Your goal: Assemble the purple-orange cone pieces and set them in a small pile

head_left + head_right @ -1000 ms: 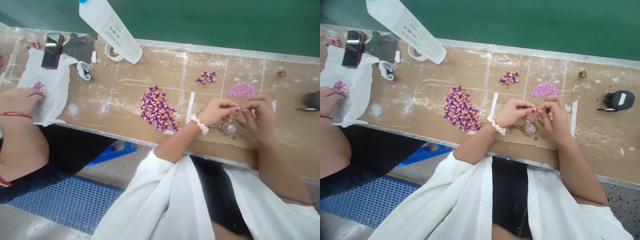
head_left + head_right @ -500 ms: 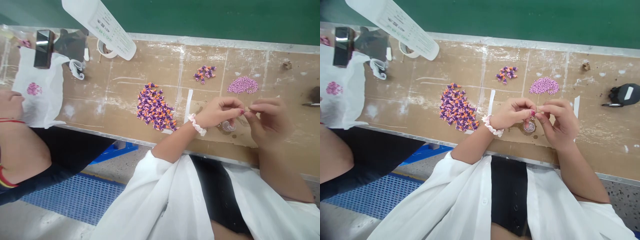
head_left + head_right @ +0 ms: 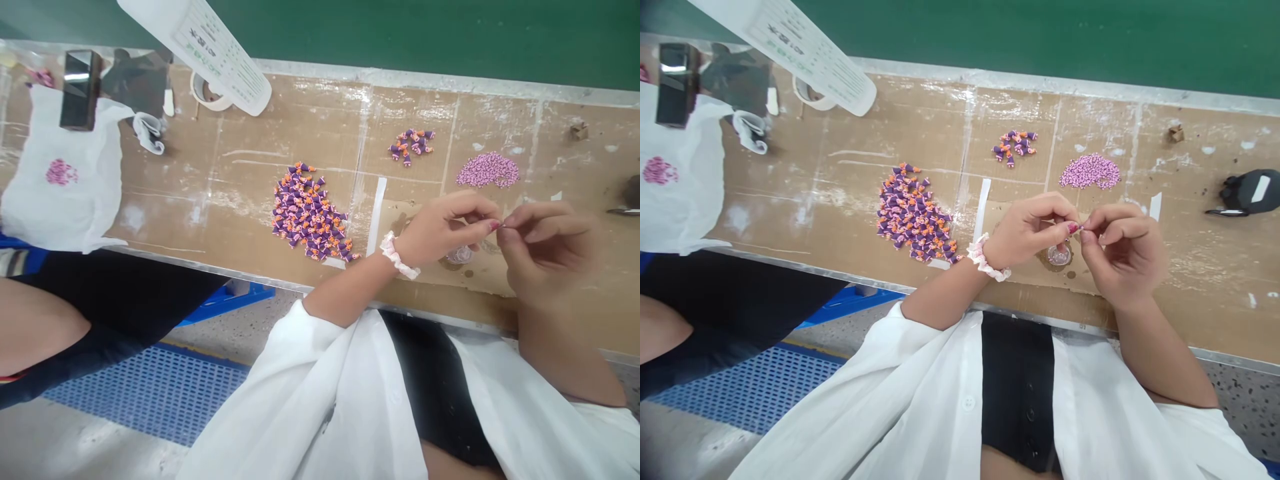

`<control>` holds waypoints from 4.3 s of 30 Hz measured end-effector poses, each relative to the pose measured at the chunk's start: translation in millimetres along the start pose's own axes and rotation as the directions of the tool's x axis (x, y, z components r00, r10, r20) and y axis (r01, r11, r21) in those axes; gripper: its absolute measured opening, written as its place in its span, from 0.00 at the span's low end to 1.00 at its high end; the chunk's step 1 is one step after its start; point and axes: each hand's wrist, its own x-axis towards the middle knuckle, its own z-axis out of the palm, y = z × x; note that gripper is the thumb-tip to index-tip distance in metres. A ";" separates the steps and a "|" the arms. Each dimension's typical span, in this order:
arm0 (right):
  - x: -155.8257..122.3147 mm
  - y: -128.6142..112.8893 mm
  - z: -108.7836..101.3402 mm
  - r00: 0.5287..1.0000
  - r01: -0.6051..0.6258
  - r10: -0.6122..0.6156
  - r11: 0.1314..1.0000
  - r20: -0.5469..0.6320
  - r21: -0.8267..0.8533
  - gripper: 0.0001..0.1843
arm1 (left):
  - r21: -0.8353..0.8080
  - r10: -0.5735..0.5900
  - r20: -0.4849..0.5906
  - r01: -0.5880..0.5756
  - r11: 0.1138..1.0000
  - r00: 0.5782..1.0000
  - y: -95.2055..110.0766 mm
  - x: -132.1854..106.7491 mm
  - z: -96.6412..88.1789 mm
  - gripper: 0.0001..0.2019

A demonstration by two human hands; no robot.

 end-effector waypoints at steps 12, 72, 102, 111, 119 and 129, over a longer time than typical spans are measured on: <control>1.7 -4.0 1.1 0.998 -0.070 0.070 0.995 0.009 0.069 0.14 | 0.409 0.281 -0.016 -0.250 0.878 0.960 -11.4 -0.8 2.3 0.10; 1.5 -6.4 -13.1 0.984 0.149 -0.120 0.961 0.134 -0.233 0.11 | -0.583 -0.400 0.205 0.440 0.683 0.893 -7.4 8.5 1.2 0.05; 10.8 1.1 -17.0 0.985 0.168 -0.174 0.938 0.010 -0.303 0.16 | -0.342 -0.239 -0.570 0.037 0.939 0.786 -23.1 50.0 -46.8 0.13; 11.6 -2.8 -21.0 0.999 0.010 0.013 0.874 0.044 -0.486 0.06 | 0.576 0.130 -0.534 0.246 0.780 0.835 15.7 15.7 -62.5 0.13; 14.9 -17.1 -19.1 0.981 -0.072 0.169 0.784 0.100 -0.616 0.07 | 0.424 0.057 -0.905 0.902 0.084 0.421 56.6 -35.2 -101.1 0.14; 11.9 -0.5 -24.6 0.998 0.061 -0.048 0.834 0.038 -0.549 0.05 | 0.432 0.027 -0.901 0.895 0.112 0.432 35.7 -26.4 -121.1 0.17</control>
